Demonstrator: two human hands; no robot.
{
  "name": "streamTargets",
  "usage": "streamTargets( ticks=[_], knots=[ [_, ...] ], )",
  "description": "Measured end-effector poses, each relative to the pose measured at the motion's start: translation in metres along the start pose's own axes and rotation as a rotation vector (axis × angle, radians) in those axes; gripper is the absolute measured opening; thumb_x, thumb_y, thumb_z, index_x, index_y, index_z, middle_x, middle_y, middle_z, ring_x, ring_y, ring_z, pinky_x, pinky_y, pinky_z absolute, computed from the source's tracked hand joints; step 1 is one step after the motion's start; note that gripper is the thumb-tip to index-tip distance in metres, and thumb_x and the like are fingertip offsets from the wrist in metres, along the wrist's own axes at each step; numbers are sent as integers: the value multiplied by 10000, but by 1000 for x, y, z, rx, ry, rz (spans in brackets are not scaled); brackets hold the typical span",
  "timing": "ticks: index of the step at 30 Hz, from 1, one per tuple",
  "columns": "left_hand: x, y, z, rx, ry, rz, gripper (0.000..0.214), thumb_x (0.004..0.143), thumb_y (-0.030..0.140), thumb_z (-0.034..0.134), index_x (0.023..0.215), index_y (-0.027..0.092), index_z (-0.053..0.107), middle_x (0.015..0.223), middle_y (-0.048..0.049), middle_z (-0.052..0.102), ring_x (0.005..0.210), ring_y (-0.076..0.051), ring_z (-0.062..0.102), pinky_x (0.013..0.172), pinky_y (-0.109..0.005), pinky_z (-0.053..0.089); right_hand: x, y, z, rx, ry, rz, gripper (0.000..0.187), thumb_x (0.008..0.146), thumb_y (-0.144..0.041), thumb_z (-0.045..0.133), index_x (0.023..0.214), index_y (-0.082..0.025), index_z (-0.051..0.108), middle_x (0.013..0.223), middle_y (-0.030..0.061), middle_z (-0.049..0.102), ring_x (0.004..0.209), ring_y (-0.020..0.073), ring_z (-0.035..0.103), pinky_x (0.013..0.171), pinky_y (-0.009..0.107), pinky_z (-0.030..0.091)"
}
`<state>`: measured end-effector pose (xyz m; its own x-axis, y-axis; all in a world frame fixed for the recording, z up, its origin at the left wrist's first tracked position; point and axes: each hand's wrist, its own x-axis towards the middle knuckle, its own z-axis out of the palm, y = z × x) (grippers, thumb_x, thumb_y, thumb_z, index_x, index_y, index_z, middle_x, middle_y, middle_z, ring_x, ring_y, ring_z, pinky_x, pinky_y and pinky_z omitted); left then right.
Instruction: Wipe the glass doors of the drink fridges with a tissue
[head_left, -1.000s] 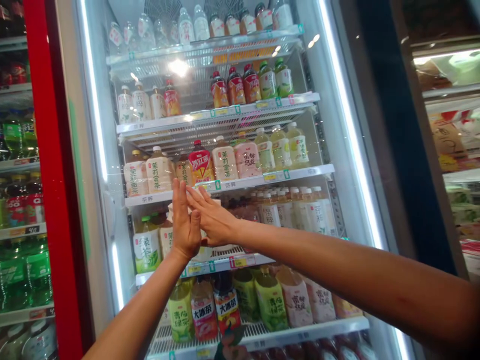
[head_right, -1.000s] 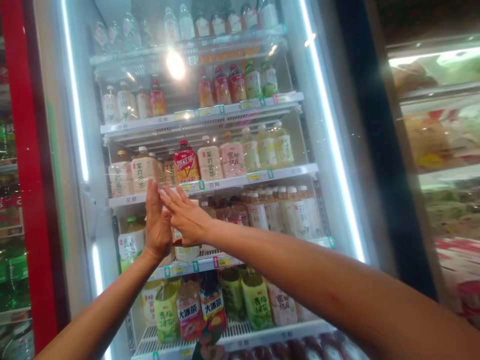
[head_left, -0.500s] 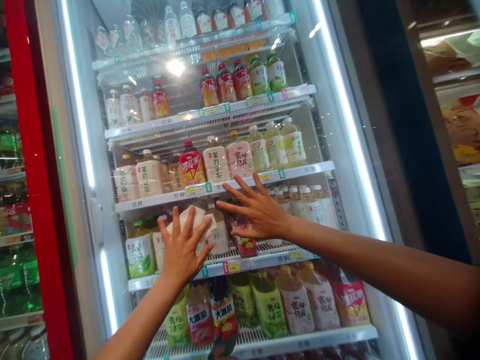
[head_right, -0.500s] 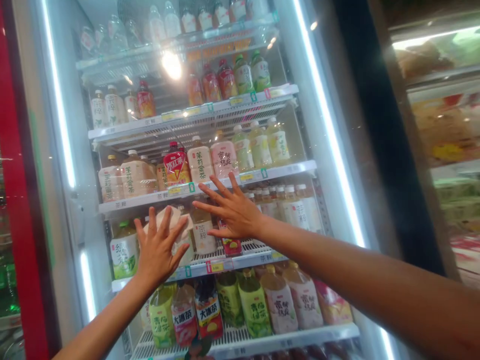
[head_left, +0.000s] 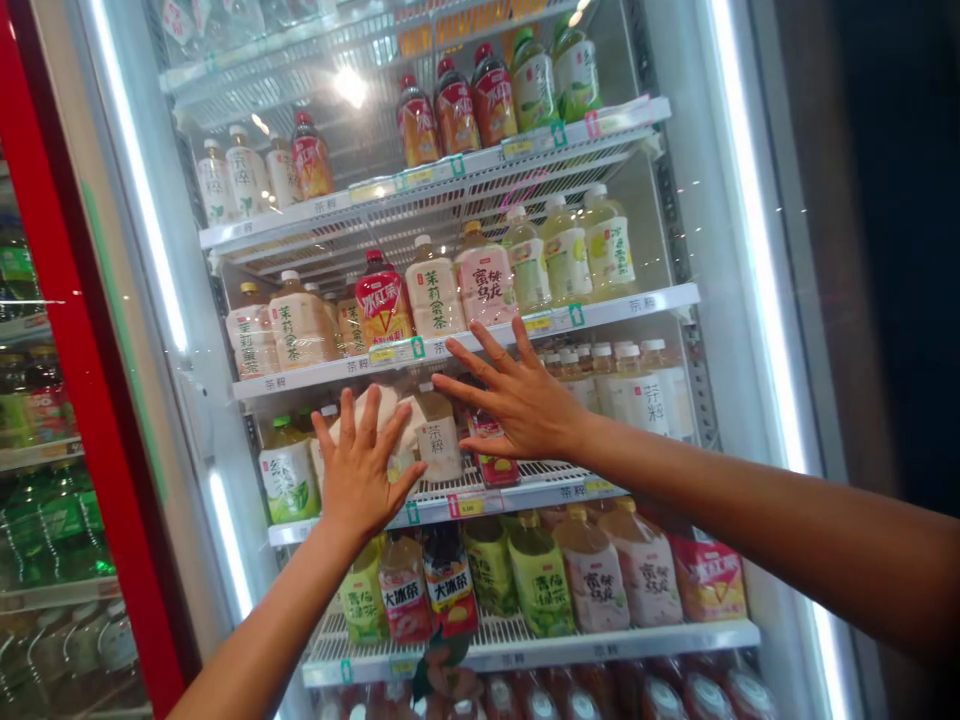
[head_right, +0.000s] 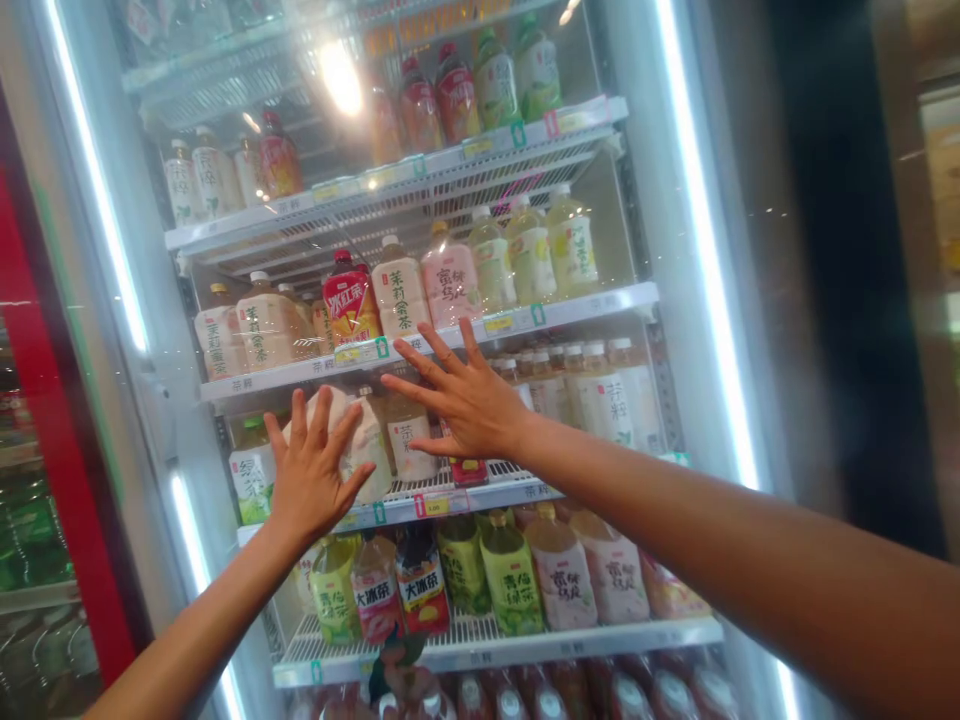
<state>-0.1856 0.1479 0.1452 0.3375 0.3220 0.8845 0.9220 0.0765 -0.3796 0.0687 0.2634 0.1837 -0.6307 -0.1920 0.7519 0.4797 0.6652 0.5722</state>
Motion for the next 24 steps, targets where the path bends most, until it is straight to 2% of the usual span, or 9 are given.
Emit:
streamTargets(
  ticks=[3, 5, 9, 11, 14, 17, 19, 22, 24],
  knots=[
    [24, 0, 0, -18, 38, -102, 779, 961, 590, 525, 1633, 423, 167, 1757, -35, 77, 1616, -395, -14, 1219, -794, -14, -1, -7, 2, -8, 8, 40, 1045, 885, -728, 593, 1649, -411, -46, 1741, -4, -88, 1606, 397, -19, 1235, 765, -50],
    [24, 7, 3, -26, 61, -136, 809, 949, 610, 535, 1637, 413, 158, 1757, -40, 62, 1614, -404, -30, 1211, -803, -25, -3, -16, 6, -17, 18, 104, 1057, 889, -733, 581, 1651, -395, -69, 1743, 11, -70, 1607, 396, -17, 1235, 763, -58],
    [-31, 25, 8, -20, 9, -28, 887, 922, 634, 566, 1650, 355, 142, 1758, -47, 9, 1615, -376, -72, 1252, -725, -75, -6, -40, 16, -34, 35, 255, 1069, 911, -711, 558, 1658, -320, -99, 1744, 61, -24, 1606, 389, -41, 1229, 768, -67],
    [-43, 23, 5, -17, -40, 50, 905, 917, 645, 567, 1653, 335, 138, 1758, -45, 12, 1618, -356, -63, 1275, -677, -77, -8, -51, 20, -41, 46, 315, 1074, 928, -686, 547, 1657, -262, -117, 1742, 92, -1, 1606, 380, -61, 1228, 766, -72],
    [-15, 5, -1, -25, -38, 13, 857, 937, 620, 551, 1645, 385, 129, 1758, -28, 37, 1618, -370, -31, 1258, -723, -53, -11, -61, 26, -65, 84, 359, 1036, 961, -644, 522, 1658, -212, -111, 1738, 115, 22, 1607, 363, -73, 1235, 757, -60],
    [13, -3, 0, -19, 23, -78, 814, 939, 620, 551, 1630, 434, 163, 1757, -20, 40, 1612, -402, -33, 1214, -790, -62, -12, -62, 29, -72, 111, 364, 1003, 970, -637, 510, 1661, -227, -91, 1736, 104, 35, 1610, 357, -50, 1241, 755, -34],
    [-1, 7, 6, -9, 37, -93, 850, 919, 644, 568, 1633, 422, 166, 1757, -26, 31, 1613, -395, -54, 1215, -782, -87, -13, -61, 30, -60, 120, 364, 1004, 966, -640, 512, 1660, -240, -93, 1736, 94, 36, 1612, 358, -28, 1242, 756, -26],
    [-51, 29, 15, 2, 23, -76, 921, 901, 677, 570, 1649, 359, 138, 1757, -51, 4, 1616, -365, -86, 1238, -730, -118, -14, -60, 29, -44, 120, 354, 1010, 962, -635, 520, 1659, -237, -93, 1735, 94, 21, 1611, 369, -20, 1235, 764, -39],
    [-69, 34, 15, -2, -5, -38, 926, 903, 701, 541, 1653, 340, 134, 1758, -55, 11, 1618, -345, -91, 1249, -701, -130, -14, -60, 28, -28, 116, 350, 1010, 962, -631, 523, 1658, -240, -97, 1735, 93, 14, 1610, 376, -19, 1228, 773, -46]
  ],
)
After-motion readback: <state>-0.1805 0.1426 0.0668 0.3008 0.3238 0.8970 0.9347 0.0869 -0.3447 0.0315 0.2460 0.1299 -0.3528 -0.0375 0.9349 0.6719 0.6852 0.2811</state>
